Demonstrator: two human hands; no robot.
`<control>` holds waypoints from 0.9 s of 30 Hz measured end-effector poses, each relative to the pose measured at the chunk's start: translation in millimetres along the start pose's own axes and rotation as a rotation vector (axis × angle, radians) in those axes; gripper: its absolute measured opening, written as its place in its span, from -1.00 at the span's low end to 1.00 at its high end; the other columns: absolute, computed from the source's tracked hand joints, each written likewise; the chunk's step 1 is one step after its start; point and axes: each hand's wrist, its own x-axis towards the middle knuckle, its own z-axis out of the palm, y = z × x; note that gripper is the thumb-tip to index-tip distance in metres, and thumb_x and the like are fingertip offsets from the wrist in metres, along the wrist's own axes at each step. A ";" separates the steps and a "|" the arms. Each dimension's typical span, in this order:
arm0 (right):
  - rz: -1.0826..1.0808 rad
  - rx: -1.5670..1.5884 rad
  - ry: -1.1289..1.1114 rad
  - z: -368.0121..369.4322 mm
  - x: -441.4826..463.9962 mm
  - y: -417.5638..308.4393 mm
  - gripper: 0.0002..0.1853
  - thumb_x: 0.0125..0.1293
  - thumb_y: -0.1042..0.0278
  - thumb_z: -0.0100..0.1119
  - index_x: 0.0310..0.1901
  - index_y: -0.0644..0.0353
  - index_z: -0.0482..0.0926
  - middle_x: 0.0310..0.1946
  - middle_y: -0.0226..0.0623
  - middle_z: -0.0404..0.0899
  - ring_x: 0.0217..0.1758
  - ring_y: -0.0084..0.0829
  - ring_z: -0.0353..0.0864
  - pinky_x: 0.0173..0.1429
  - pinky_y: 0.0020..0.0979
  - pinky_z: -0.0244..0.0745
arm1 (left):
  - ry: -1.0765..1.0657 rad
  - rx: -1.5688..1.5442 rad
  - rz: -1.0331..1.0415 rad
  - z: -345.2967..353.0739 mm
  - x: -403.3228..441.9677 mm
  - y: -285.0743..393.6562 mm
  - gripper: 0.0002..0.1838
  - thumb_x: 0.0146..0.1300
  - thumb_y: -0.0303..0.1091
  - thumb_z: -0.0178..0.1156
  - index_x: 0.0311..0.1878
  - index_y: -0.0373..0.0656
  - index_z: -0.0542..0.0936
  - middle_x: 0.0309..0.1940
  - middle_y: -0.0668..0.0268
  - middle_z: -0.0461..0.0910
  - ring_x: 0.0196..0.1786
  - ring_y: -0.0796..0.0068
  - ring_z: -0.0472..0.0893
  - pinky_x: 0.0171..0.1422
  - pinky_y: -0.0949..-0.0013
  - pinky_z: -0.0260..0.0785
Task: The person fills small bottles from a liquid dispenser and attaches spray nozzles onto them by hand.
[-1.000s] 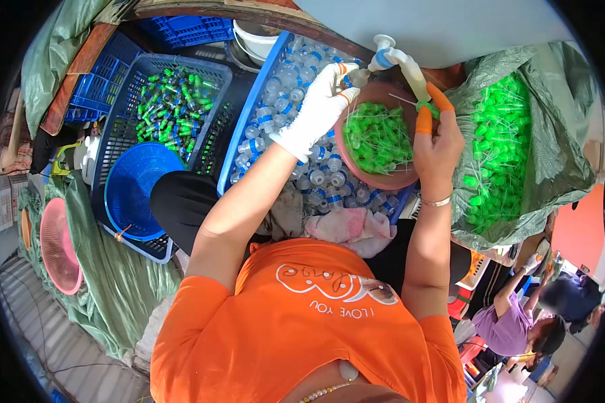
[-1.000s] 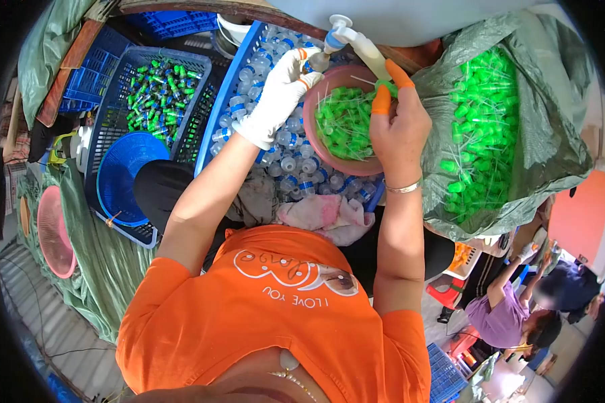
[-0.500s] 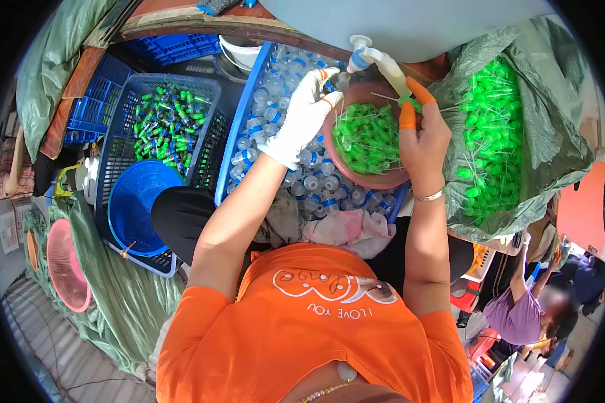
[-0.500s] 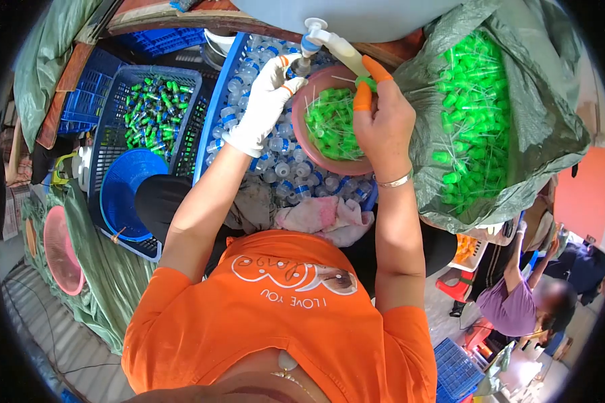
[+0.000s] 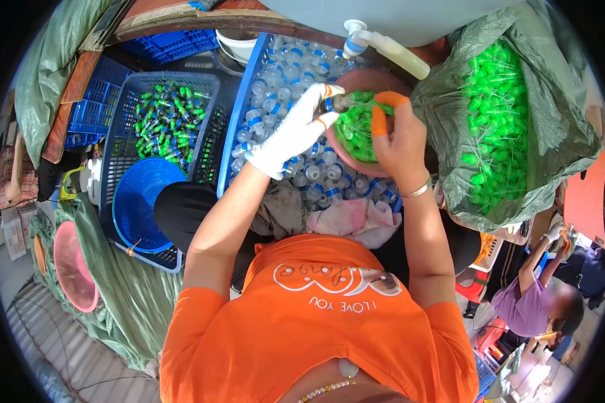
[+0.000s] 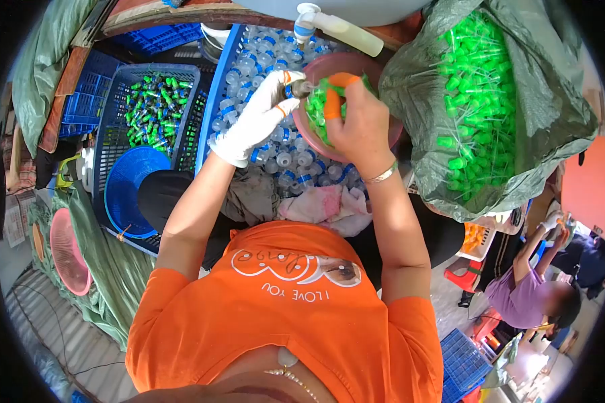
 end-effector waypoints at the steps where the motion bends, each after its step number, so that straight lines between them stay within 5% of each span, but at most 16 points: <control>1: -0.025 0.014 -0.036 2.8 -1.9 -0.1 -0.76 0.24 0.46 0.18 -0.05 0.17 0.50 -0.61 -0.24 0.44 -0.64 -0.33 0.44 -0.53 -0.32 0.33 | -0.001 0.000 -0.004 2.3 -4.6 5.9 -0.59 0.27 -0.56 0.11 0.19 -0.24 0.35 -0.06 0.34 0.47 -0.02 0.55 0.47 0.14 0.48 0.33; 5: -0.001 0.153 -0.119 15.0 -14.7 3.4 -0.81 0.28 0.44 0.16 -0.08 0.19 0.48 -0.60 -0.21 0.45 -0.62 -0.33 0.47 -0.52 -0.31 0.35 | -0.111 -0.289 -0.337 15.5 -19.4 25.6 -0.59 0.28 -0.50 0.12 0.18 -0.24 0.34 -0.10 0.33 0.42 -0.06 0.52 0.45 0.09 0.47 0.32; 8: 0.163 0.368 -0.138 17.3 -24.2 6.8 -0.82 0.32 0.43 0.14 -0.07 0.21 0.46 -0.59 -0.25 0.46 -0.61 -0.41 0.48 -0.52 -0.34 0.35 | 0.032 0.158 -0.065 33.1 -21.3 21.5 -0.61 0.28 -0.53 0.11 0.17 -0.26 0.34 -0.10 0.29 0.42 -0.09 0.49 0.45 0.06 0.44 0.34; 11: 0.878 1.127 -0.255 9.4 -26.3 8.1 -0.84 0.36 0.42 0.12 -0.08 0.23 0.47 -0.56 -0.37 0.51 -0.57 -0.52 0.49 -0.51 -0.43 0.36 | 0.096 0.400 0.214 43.3 -21.6 15.6 -0.61 0.28 -0.55 0.11 0.17 -0.27 0.34 -0.11 0.25 0.43 -0.11 0.47 0.46 0.05 0.43 0.35; 12: 0.881 1.127 -0.261 7.0 -26.9 6.6 -0.84 0.36 0.42 0.12 -0.08 0.23 0.47 -0.56 -0.37 0.51 -0.57 -0.52 0.49 -0.51 -0.43 0.36 | 0.126 0.523 0.356 44.3 -22.9 13.9 -0.61 0.28 -0.57 0.11 0.17 -0.28 0.34 -0.12 0.23 0.44 -0.12 0.45 0.47 0.04 0.42 0.36; 17: 0.710 0.729 -0.347 3.9 -38.1 9.4 -0.85 0.39 0.35 0.12 -0.13 0.25 0.50 -0.55 -0.46 0.51 -0.57 -0.58 0.48 -0.49 -0.49 0.37 | 0.078 0.349 0.138 36.5 -35.4 10.3 -0.59 0.26 -0.60 0.12 0.17 -0.29 0.34 -0.09 0.17 0.46 -0.10 0.42 0.50 0.04 0.37 0.38; 20: 0.531 0.684 -0.425 2.5 -51.7 17.5 -0.84 0.38 0.33 0.13 -0.16 0.25 0.52 -0.56 -0.46 0.51 -0.59 -0.57 0.46 -0.49 -0.49 0.37 | -0.136 0.213 -0.039 32.3 -48.1 20.9 -0.58 0.23 -0.48 0.20 0.14 -0.30 0.36 -0.05 0.01 0.47 0.07 0.07 0.53 0.15 0.23 0.37; 23: 0.072 0.154 -0.331 -6.7 -50.5 3.6 -0.80 0.37 0.29 0.16 -0.18 0.28 0.55 -0.57 -0.48 0.50 -0.59 -0.62 0.42 -0.49 -0.52 0.35 | -0.118 0.271 -0.069 29.1 -59.5 24.8 -0.57 0.24 -0.46 0.19 0.15 -0.28 0.35 -0.07 0.02 0.48 0.06 0.09 0.54 0.13 0.22 0.38; 27: -0.283 0.059 -0.285 -6.4 -50.5 -1.8 -0.78 0.33 0.27 0.19 -0.15 0.27 0.58 -0.59 -0.37 0.54 -0.63 -0.51 0.44 -0.48 -0.44 0.39 | -0.172 0.135 -0.160 26.6 -69.8 22.7 -0.59 0.28 -0.45 0.16 0.17 -0.28 0.36 -0.07 0.09 0.46 -0.02 0.24 0.53 0.09 0.26 0.38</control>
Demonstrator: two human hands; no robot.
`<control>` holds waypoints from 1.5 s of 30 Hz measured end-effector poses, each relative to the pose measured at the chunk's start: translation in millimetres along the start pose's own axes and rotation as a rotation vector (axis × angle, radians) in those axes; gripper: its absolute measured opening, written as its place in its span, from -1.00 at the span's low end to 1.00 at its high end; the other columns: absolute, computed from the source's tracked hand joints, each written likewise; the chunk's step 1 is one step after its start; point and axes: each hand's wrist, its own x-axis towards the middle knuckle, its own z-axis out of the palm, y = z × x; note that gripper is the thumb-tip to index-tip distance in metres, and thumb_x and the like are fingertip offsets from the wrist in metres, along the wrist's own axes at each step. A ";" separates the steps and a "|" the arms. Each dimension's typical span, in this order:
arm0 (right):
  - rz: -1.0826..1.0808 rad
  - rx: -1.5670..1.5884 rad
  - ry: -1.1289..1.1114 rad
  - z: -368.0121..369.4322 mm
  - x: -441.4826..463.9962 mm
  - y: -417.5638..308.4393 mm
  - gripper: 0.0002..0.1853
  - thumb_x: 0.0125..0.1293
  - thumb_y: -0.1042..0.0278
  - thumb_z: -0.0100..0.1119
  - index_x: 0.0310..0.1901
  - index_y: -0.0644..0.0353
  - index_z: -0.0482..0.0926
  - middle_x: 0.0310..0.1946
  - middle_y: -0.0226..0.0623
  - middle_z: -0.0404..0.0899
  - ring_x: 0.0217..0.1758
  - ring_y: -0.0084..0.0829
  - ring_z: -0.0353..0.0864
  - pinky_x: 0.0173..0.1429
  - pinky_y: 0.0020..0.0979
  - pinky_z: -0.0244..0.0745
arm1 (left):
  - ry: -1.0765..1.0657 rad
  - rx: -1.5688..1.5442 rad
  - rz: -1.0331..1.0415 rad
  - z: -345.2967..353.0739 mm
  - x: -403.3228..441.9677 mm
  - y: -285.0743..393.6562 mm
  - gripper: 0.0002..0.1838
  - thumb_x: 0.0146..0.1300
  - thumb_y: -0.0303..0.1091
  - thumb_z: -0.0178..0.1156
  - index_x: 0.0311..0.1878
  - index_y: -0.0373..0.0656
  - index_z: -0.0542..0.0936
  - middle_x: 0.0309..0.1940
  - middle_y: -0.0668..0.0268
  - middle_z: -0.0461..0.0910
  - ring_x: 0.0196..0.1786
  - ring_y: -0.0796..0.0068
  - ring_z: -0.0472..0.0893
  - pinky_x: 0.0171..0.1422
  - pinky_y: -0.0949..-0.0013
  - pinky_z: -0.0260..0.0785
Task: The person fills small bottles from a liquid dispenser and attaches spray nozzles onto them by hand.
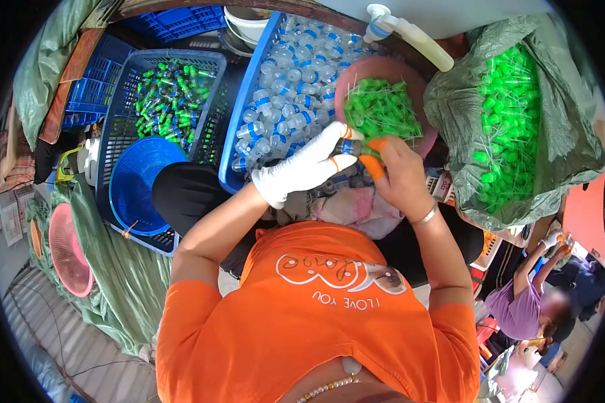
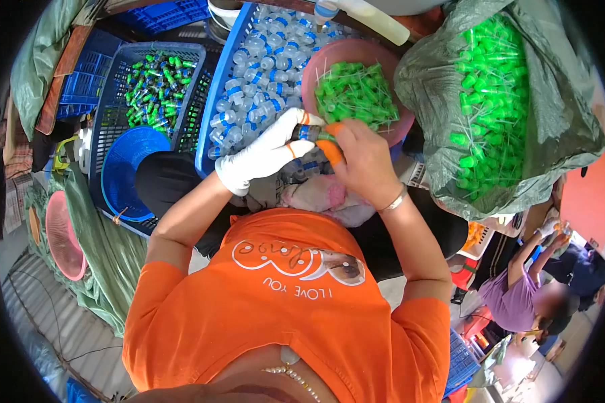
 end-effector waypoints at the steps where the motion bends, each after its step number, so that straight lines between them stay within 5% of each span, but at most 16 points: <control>1: 0.006 -0.005 0.002 1.2 -1.9 -1.2 -0.78 0.33 0.27 0.19 -0.15 0.27 0.58 -0.59 -0.37 0.54 -0.63 -0.51 0.44 -0.48 -0.44 0.39 | -0.037 -0.080 -0.027 0.1 -1.2 -0.7 -0.60 0.30 -0.45 0.15 0.17 -0.28 0.37 -0.06 0.12 0.44 -0.05 0.31 0.52 0.07 0.28 0.38; 4: 1.189 1.104 -0.272 5.5 -11.8 -4.2 -0.77 0.33 0.29 0.17 -0.24 0.33 0.56 -0.55 -0.34 0.49 -0.55 -0.50 0.45 -0.43 -0.43 0.37 | 0.076 0.188 0.141 8.8 -11.0 4.3 -0.62 0.25 -0.44 0.17 0.13 -0.26 0.40 -0.10 0.08 0.48 -0.05 0.14 0.53 0.05 0.23 0.39; 9: 0.948 0.862 -0.463 18.2 -3.8 -2.0 -0.77 0.28 0.28 0.22 -0.20 0.30 0.55 -0.49 -0.27 0.50 -0.55 -0.52 0.40 -0.44 -0.46 0.34 | 0.217 0.406 0.184 -18.4 -27.0 -3.4 -0.65 0.20 -0.44 0.19 0.06 -0.24 0.47 -0.12 0.07 0.50 -0.05 0.04 0.53 0.06 0.18 0.39; 12: 0.425 0.168 -0.033 21.3 9.1 17.1 -0.79 0.28 0.28 0.21 -0.20 0.25 0.55 -0.42 -0.19 0.55 -0.50 -0.36 0.52 -0.40 -0.34 0.41 | 0.696 1.064 0.212 -87.9 -27.2 -5.8 -0.67 0.14 -0.44 0.20 0.01 -0.19 0.52 -0.13 0.11 0.53 -0.08 0.08 0.53 0.00 0.17 0.38; 13: 0.424 0.173 -0.029 26.9 11.7 32.0 -0.79 0.28 0.28 0.21 -0.20 0.25 0.55 -0.42 -0.19 0.55 -0.50 -0.36 0.52 -0.40 -0.34 0.41 | 0.880 1.316 0.204 -106.6 -23.7 -7.9 -0.69 0.12 -0.45 0.20 -0.02 -0.18 0.53 -0.15 0.13 0.54 -0.10 0.10 0.53 -0.03 0.17 0.38; 16: 0.279 -0.044 0.029 50.0 19.8 68.5 -0.82 0.25 0.34 0.18 -0.16 0.21 0.54 -0.33 -0.09 0.59 -0.36 -0.08 0.60 -0.28 -0.15 0.47 | 0.707 1.353 0.259 -113.0 -5.1 -15.1 -0.73 0.12 -0.43 0.16 -0.06 -0.15 0.54 -0.18 0.14 0.55 -0.12 0.14 0.53 -0.09 0.18 0.38; 19: 0.535 -0.159 -0.332 65.0 39.1 69.1 -0.80 0.21 0.44 0.17 -0.12 0.22 0.52 -0.19 -0.02 0.58 -0.19 0.10 0.57 -0.14 -0.03 0.46 | 0.444 1.369 0.157 -97.8 25.4 -47.9 -0.79 0.15 -0.39 0.07 -0.13 -0.10 0.56 -0.20 0.16 0.57 -0.13 0.19 0.54 -0.16 0.18 0.39; 24: 0.477 -0.122 -0.227 73.8 31.4 71.5 -0.76 0.19 0.48 0.18 -0.08 0.20 0.49 -0.13 0.00 0.55 -0.16 0.10 0.56 -0.11 -0.03 0.46 | 0.303 1.583 0.014 -90.2 56.2 -76.7 -0.81 0.19 -0.40 0.02 -0.15 -0.11 0.56 -0.21 0.14 0.57 -0.14 0.20 0.54 -0.18 0.17 0.40; 27: 0.283 -0.105 0.067 50.0 19.5 71.0 -0.71 0.17 0.52 0.22 -0.06 0.21 0.48 -0.16 -0.06 0.55 -0.24 -0.04 0.60 -0.17 -0.17 0.50 | 0.272 1.627 -0.049 -92.7 57.5 -73.0 -0.79 0.16 -0.46 0.06 -0.13 -0.15 0.55 -0.22 0.12 0.57 -0.13 0.16 0.54 -0.17 0.16 0.41; 30: 0.349 0.049 0.197 6.2 24.9 47.1 -0.75 0.17 0.48 0.27 -0.11 0.24 0.50 -0.30 -0.14 0.52 -0.36 -0.26 0.59 -0.29 -0.34 0.48 | 0.431 0.939 0.379 -92.2 62.6 -69.4 -0.69 0.18 -0.58 0.08 0.03 -0.23 0.51 -0.17 0.15 0.58 -0.08 0.26 0.56 -0.12 0.18 0.43; 31: 0.354 0.047 0.197 -1.1 27.4 41.1 -0.75 0.17 0.48 0.27 -0.11 0.24 0.50 -0.30 -0.14 0.52 -0.36 -0.26 0.59 -0.29 -0.34 0.48 | 0.426 0.936 0.379 -84.2 65.6 -58.2 -0.69 0.18 -0.58 0.08 0.03 -0.23 0.51 -0.17 0.15 0.58 -0.08 0.26 0.56 -0.12 0.18 0.43; 34: 0.418 0.293 0.464 -14.7 37.3 24.8 -0.75 0.19 0.44 0.31 -0.12 0.23 0.51 -0.51 -0.27 0.47 -0.56 -0.46 0.48 -0.44 -0.47 0.38 | 0.387 -0.089 0.225 -55.5 83.9 -17.3 -0.57 0.26 -0.57 0.12 0.22 -0.22 0.43 -0.01 0.32 0.57 -0.01 0.45 0.54 0.07 0.35 0.39; 38: 0.340 0.201 0.533 -27.8 56.6 19.6 -0.72 0.23 0.43 0.29 -0.03 0.19 0.52 -0.68 -0.37 0.38 -0.71 -0.53 0.37 -0.57 -0.46 0.28 | 0.312 -0.096 0.025 -54.5 94.6 3.1 -0.55 0.30 -0.56 0.11 0.26 -0.20 0.40 0.05 0.38 0.53 0.05 0.57 0.49 0.14 0.45 0.35; 42: 0.327 -0.007 0.508 -38.0 68.3 16.0 -0.65 0.21 0.44 0.27 0.06 0.14 0.53 -0.73 -0.40 0.35 -0.75 -0.54 0.31 -0.61 -0.42 0.24 | 0.360 -0.132 0.246 -48.7 104.8 -1.3 -0.55 0.27 -0.57 0.14 0.23 -0.30 0.37 0.00 0.28 0.54 0.01 0.57 0.52 0.12 0.49 0.40; 45: 0.362 -0.053 0.459 -34.2 64.6 19.5 -0.63 0.21 0.44 0.26 0.08 0.12 0.54 -0.73 -0.38 0.35 -0.75 -0.52 0.32 -0.61 -0.42 0.23 | 0.392 -0.189 0.212 -44.9 106.0 -1.4 -0.55 0.26 -0.58 0.14 0.22 -0.31 0.36 -0.01 0.26 0.54 -0.01 0.57 0.52 0.10 0.49 0.41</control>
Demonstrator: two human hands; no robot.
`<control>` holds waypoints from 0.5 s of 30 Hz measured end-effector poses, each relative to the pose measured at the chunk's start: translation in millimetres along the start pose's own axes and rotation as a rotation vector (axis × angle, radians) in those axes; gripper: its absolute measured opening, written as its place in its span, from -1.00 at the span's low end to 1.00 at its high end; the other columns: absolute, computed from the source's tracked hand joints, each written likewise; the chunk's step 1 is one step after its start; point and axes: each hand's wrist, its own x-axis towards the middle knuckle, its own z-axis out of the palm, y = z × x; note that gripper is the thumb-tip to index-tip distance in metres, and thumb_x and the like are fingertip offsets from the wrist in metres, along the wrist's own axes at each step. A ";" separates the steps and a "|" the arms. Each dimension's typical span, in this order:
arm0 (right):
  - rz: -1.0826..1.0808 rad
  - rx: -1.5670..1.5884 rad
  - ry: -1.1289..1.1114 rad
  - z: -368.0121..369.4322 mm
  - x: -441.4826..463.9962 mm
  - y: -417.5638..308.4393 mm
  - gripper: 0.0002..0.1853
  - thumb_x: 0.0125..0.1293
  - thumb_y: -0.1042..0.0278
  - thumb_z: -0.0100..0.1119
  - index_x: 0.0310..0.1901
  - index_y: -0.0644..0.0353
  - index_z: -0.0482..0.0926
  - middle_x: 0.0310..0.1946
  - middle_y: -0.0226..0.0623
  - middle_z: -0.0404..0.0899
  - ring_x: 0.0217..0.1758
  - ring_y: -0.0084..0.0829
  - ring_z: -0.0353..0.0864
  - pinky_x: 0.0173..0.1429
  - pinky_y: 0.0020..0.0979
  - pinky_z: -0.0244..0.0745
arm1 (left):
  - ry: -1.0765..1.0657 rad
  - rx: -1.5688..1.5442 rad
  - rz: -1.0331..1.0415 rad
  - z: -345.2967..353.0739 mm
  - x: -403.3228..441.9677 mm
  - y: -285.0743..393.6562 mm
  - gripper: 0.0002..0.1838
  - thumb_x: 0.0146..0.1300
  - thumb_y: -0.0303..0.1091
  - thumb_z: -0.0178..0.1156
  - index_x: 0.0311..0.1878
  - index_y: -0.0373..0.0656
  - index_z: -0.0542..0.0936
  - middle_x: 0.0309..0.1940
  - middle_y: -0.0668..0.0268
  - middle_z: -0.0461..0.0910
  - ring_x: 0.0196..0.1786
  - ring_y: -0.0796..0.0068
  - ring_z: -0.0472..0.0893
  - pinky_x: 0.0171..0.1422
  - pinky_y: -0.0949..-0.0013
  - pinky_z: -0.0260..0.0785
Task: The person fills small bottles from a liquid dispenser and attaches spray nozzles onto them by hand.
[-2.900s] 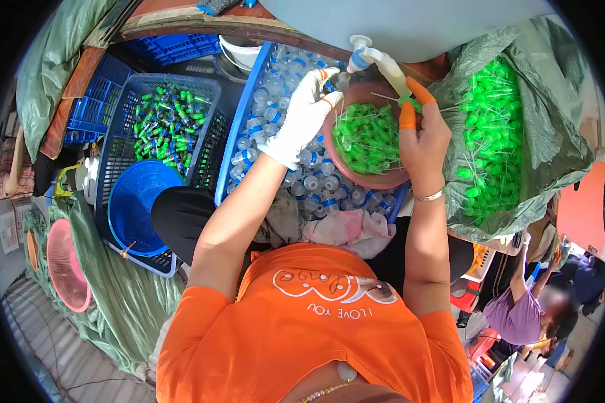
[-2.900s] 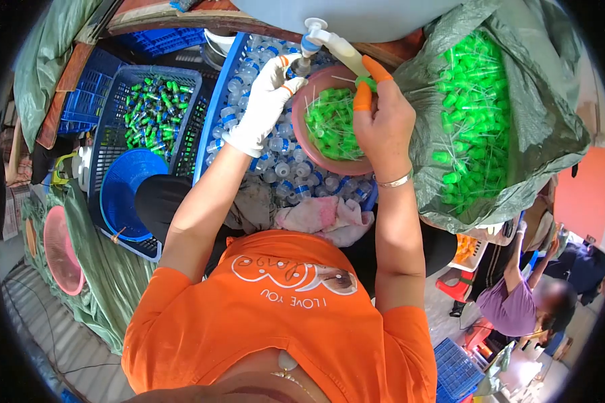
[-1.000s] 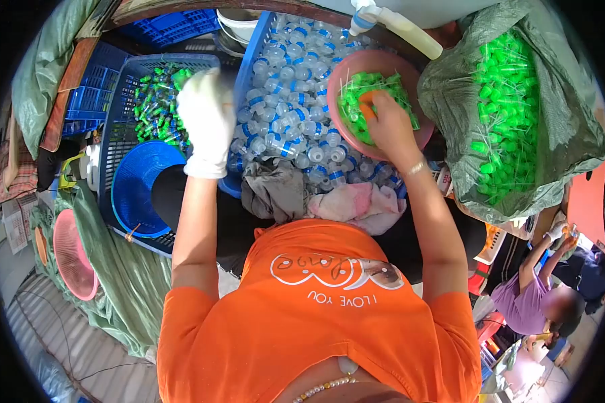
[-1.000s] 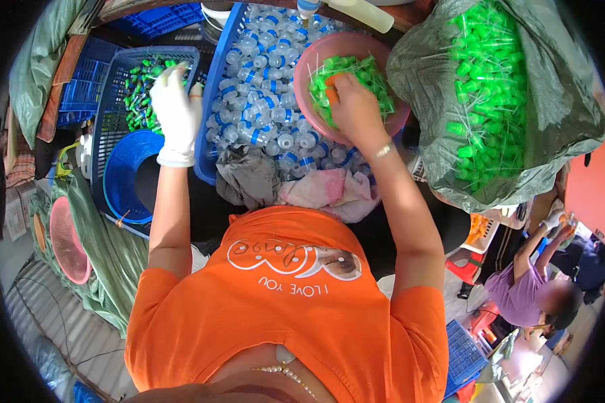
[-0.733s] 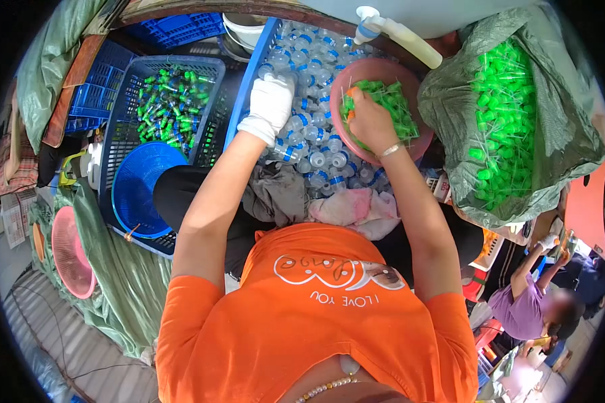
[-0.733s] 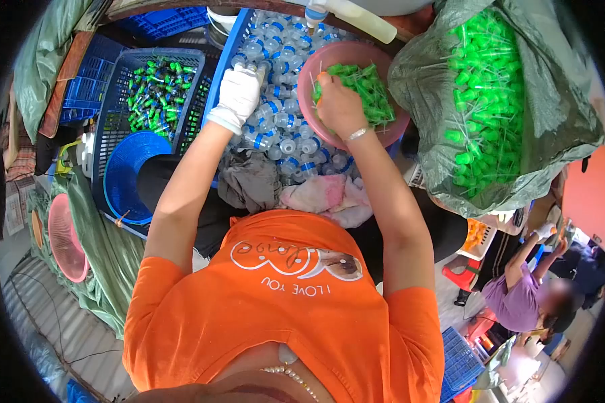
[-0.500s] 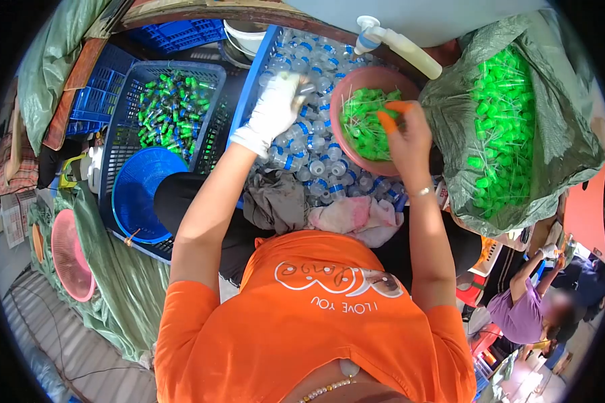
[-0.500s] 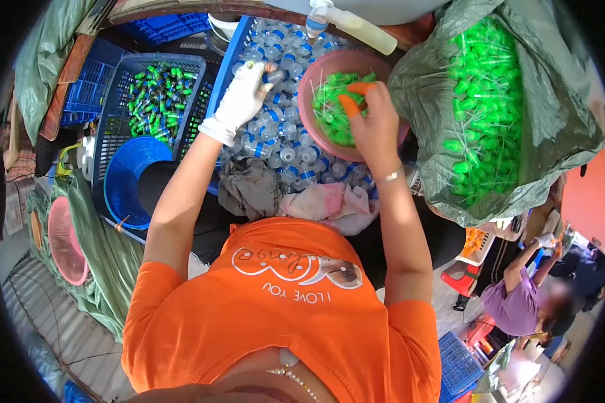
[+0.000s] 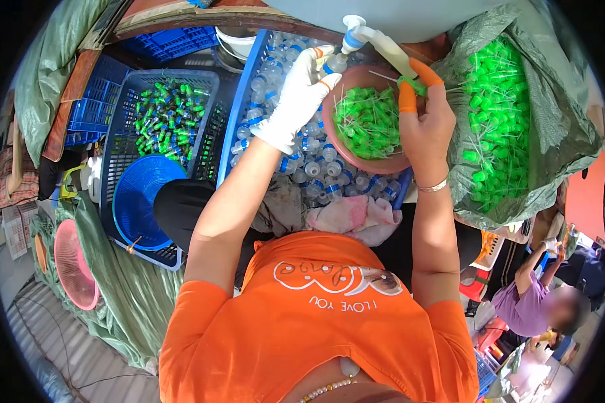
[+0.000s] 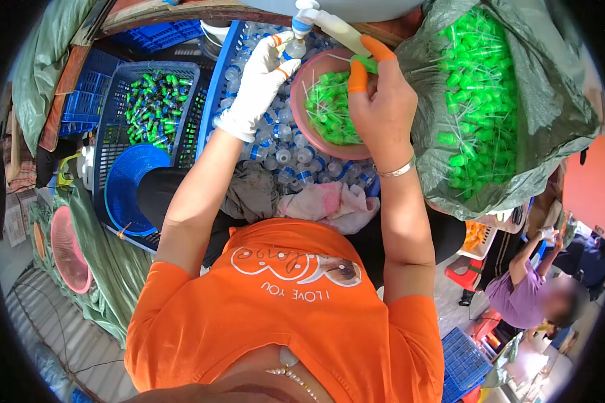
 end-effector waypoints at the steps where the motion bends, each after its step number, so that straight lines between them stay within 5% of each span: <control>1: 0.011 -0.032 -0.020 0.4 -0.8 1.8 -0.62 0.21 0.44 0.25 0.09 0.10 0.55 -0.73 -0.37 0.35 -0.75 -0.51 0.32 -0.61 -0.42 0.23 | 0.020 -0.024 -0.020 1.1 -0.2 -0.6 -0.56 0.26 -0.58 0.14 0.22 -0.32 0.36 -0.01 0.25 0.54 -0.02 0.57 0.52 0.09 0.49 0.41; 15: 0.027 -0.024 -0.010 1.6 -1.5 1.1 -0.68 0.20 0.46 0.24 0.02 0.11 0.58 -0.69 -0.31 0.39 -0.74 -0.47 0.33 -0.61 -0.40 0.25 | -0.004 -0.054 -0.019 0.5 -1.0 -1.7 -0.60 0.28 -0.55 0.16 0.19 -0.23 0.43 0.00 0.37 0.54 -0.07 0.67 0.47 0.03 0.55 0.33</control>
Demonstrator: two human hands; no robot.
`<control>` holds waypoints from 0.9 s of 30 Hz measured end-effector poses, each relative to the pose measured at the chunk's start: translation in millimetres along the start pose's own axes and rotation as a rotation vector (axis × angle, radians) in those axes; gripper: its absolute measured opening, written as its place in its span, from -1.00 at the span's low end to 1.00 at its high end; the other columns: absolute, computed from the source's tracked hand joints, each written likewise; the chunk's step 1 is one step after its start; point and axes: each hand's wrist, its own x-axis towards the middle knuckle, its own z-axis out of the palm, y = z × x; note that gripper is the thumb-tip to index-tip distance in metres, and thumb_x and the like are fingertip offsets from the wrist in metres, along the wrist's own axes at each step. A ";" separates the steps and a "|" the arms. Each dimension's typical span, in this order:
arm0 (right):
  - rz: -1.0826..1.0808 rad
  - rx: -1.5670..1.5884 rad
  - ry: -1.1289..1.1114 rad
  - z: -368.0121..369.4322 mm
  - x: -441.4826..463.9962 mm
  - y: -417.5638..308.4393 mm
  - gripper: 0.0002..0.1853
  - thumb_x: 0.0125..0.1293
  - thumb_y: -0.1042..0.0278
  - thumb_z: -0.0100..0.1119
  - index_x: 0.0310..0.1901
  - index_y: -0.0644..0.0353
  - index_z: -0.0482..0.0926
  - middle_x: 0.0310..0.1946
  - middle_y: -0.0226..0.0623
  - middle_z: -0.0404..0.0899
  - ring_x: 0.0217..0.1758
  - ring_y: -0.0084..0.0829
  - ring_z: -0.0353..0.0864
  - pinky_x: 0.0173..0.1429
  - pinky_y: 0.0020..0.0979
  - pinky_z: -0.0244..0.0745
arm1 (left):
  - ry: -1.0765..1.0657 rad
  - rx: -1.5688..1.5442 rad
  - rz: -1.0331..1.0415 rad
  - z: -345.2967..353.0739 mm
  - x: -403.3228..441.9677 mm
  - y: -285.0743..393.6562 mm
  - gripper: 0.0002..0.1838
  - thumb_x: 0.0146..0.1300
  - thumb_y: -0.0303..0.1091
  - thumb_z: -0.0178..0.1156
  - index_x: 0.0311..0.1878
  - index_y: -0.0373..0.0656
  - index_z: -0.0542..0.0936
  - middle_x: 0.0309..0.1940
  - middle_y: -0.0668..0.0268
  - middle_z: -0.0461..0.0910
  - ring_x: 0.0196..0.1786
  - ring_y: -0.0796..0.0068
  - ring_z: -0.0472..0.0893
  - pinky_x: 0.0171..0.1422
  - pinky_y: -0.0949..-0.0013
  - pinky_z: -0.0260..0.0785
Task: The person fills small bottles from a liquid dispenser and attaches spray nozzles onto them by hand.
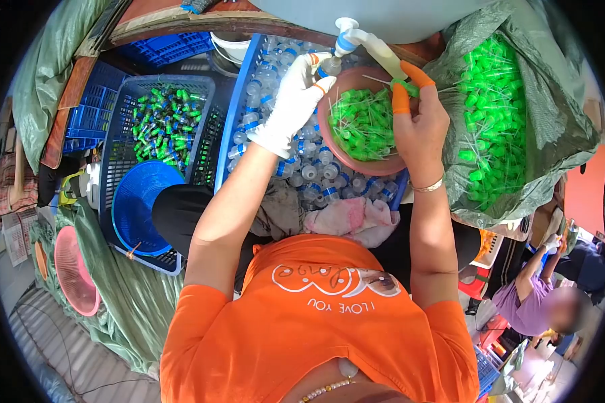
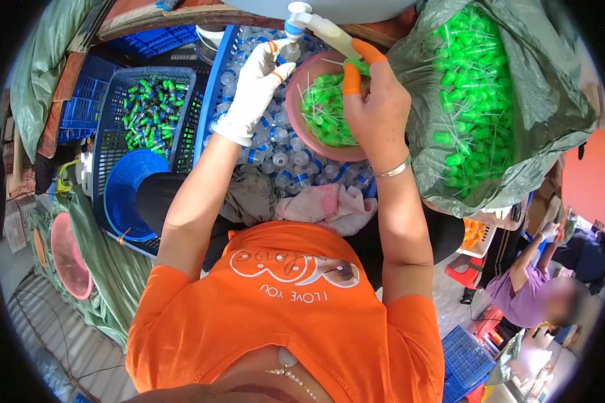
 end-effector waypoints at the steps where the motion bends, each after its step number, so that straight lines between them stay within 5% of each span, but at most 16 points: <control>1: 0.005 0.002 -0.002 0.0 0.0 -0.3 -0.68 0.20 0.45 0.24 0.02 0.11 0.58 -0.68 -0.30 0.39 -0.74 -0.46 0.33 -0.60 -0.39 0.26 | 0.001 -0.004 0.001 -0.1 -0.1 -0.8 -0.60 0.28 -0.55 0.16 0.19 -0.23 0.43 0.00 0.37 0.54 -0.06 0.67 0.47 0.04 0.55 0.33; 11: -0.041 -0.013 0.013 -7.8 2.4 -7.3 -0.67 0.22 0.41 0.21 0.05 0.09 0.56 -0.61 -0.24 0.48 -0.69 -0.29 0.43 -0.56 -0.28 0.34 | -0.002 0.013 0.023 -2.3 -0.3 -7.6 -0.60 0.28 -0.56 0.16 0.19 -0.24 0.43 0.01 0.36 0.53 0.00 0.63 0.48 0.10 0.52 0.33; 15: -0.066 -0.051 0.048 -13.2 -1.2 -14.6 -0.65 0.23 0.39 0.20 0.08 0.07 0.54 -0.58 -0.21 0.52 -0.66 -0.22 0.48 -0.54 -0.23 0.38 | 0.025 0.115 0.008 -7.3 -7.5 -22.5 -0.57 0.21 -0.57 0.19 0.17 -0.28 0.42 0.02 0.25 0.51 0.09 0.47 0.47 0.22 0.41 0.31; 17: -0.144 0.000 0.078 -15.5 -9.7 -17.1 -0.62 0.29 0.34 0.18 0.14 0.10 0.48 -0.37 -0.18 0.63 -0.49 -0.25 0.63 -0.42 -0.30 0.49 | -0.010 0.293 0.051 -9.3 -16.8 -18.7 -0.58 0.21 -0.52 0.21 0.15 -0.26 0.45 0.04 0.23 0.52 0.11 0.42 0.48 0.26 0.37 0.29; 19: -0.005 -0.027 -0.102 -18.4 -20.4 -20.5 -0.59 0.25 0.25 0.19 0.13 0.06 0.45 -0.13 -0.08 0.63 -0.30 -0.03 0.67 -0.27 -0.12 0.57 | -0.097 0.404 0.050 -3.0 -27.3 -9.5 -0.61 0.21 -0.49 0.19 0.13 -0.26 0.47 0.07 0.18 0.52 0.16 0.34 0.48 0.32 0.31 0.26; 21: 0.062 -0.050 -0.232 -28.2 -26.8 -29.0 -0.57 0.11 0.18 0.27 0.03 0.05 0.48 -0.33 -0.08 0.62 -0.36 -0.02 0.65 -0.30 -0.09 0.54 | -0.178 0.404 0.077 7.1 -44.0 -1.0 -0.59 0.24 -0.54 0.09 0.18 -0.26 0.44 0.14 0.16 0.49 0.22 0.31 0.45 0.37 0.29 0.21; 22: -0.043 -0.026 -0.113 -15.3 -36.6 -15.0 -0.56 0.09 0.14 0.28 -0.01 0.10 0.48 -0.45 -0.08 0.57 -0.42 0.00 0.61 -0.36 -0.06 0.50 | -0.208 0.271 0.027 16.1 -51.4 5.4 -0.55 0.25 -0.56 0.06 0.23 -0.25 0.38 0.18 0.19 0.44 0.22 0.32 0.44 0.38 0.31 0.19; 27: -0.025 -0.012 -0.251 -32.5 -54.4 -17.8 -0.75 0.16 0.28 0.19 -0.22 0.22 0.41 -0.48 -0.07 0.52 -0.42 0.05 0.57 -0.35 -0.06 0.46 | -0.296 -0.008 -0.130 35.7 -80.3 15.3 -0.54 0.35 -0.52 -0.03 0.31 -0.25 0.28 0.19 0.29 0.37 0.24 0.42 0.36 0.36 0.37 0.16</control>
